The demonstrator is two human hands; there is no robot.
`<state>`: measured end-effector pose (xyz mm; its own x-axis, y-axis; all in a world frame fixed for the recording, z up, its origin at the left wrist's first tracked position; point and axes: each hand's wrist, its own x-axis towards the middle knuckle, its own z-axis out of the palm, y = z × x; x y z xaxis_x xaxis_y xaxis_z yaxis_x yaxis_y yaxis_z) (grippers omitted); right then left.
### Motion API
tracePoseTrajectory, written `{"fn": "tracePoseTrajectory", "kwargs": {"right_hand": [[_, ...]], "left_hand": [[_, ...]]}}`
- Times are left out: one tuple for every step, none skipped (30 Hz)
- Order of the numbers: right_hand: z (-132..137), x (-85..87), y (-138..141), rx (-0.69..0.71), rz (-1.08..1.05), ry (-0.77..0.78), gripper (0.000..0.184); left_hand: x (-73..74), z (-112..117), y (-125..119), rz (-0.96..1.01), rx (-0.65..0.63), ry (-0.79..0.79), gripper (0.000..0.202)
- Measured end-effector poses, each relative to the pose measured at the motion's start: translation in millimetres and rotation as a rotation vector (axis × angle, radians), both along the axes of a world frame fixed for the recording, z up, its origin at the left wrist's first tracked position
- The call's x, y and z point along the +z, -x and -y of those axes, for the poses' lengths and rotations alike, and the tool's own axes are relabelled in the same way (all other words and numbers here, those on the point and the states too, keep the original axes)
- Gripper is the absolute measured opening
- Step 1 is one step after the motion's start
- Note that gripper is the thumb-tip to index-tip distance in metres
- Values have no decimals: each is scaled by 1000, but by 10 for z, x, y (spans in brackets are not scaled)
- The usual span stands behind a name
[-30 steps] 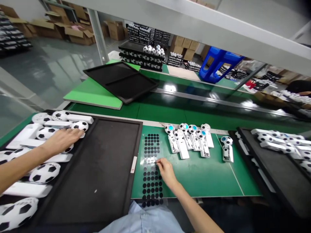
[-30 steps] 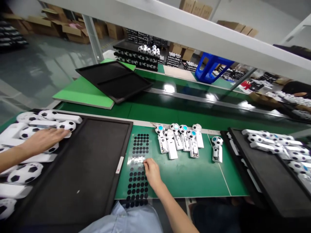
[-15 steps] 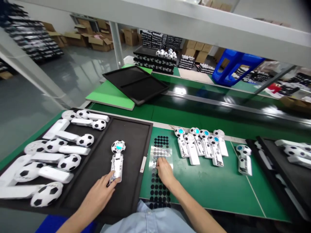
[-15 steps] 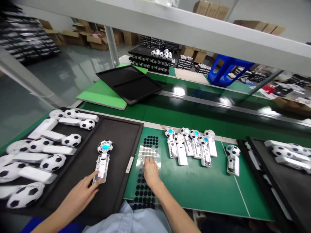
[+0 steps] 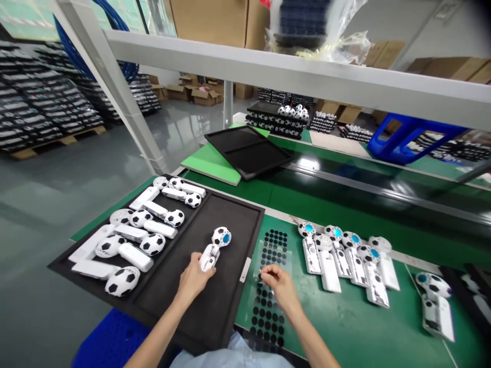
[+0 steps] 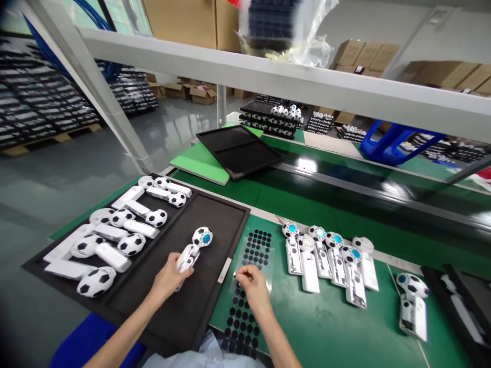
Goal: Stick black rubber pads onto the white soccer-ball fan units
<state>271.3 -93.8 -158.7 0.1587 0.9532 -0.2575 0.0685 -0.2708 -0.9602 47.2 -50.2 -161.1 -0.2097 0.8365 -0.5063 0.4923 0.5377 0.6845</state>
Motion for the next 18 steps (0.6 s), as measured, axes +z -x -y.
{"fn": "tracePoseTrajectory", "kwargs": {"right_hand": [[-2,81,55,13,-27,-7,21],[-4,165,110,33,-49,-11,19],[-5,252,162,55,-66,-14,18],[-7,342,209,74,-79,-17,16],[-8,433,249,88,-88,-22,14],[-9,526,280,104,-85,-36,11],[-7,618,302,126,-68,-62,9],[-2,708,317,157,-39,-95,7],[6,792,325,194,3,-135,8],[17,869,329,233,58,-178,9],[32,933,330,268,124,-221,10],[48,983,330,295,191,-257,12],[65,1017,332,308,249,-284,13],[82,1037,336,312,301,-305,15],[97,1044,342,309,345,-322,17],[111,1042,350,302,377,-333,17],[122,1034,360,293,400,-341,17],[131,1024,371,284,419,-345,17]], "left_hand": [[36,70,-58,92,-3,4,37],[79,146,-130,189,-8,8,39],[127,221,-210,282,-14,6,42],[182,293,-293,365,-20,0,45],[242,358,-373,432,-26,-8,48],[305,412,-445,492,-29,-18,51],[369,455,-505,550,-31,-30,54],[431,485,-551,607,-33,-44,55],[489,504,-584,660,-35,-63,56],[539,513,-604,702,-41,-87,55],[582,514,-615,727,-50,-116,54],[615,511,-619,732,-66,-147,51],[641,506,-618,723,-93,-175,48],[659,500,-616,709,-121,-197,47],[672,496,-613,695,-145,-213,46],[681,494,-611,682,-163,-226,45],[687,494,-611,672,-172,-237,44],[691,497,-610,664,-174,-246,43]]}}
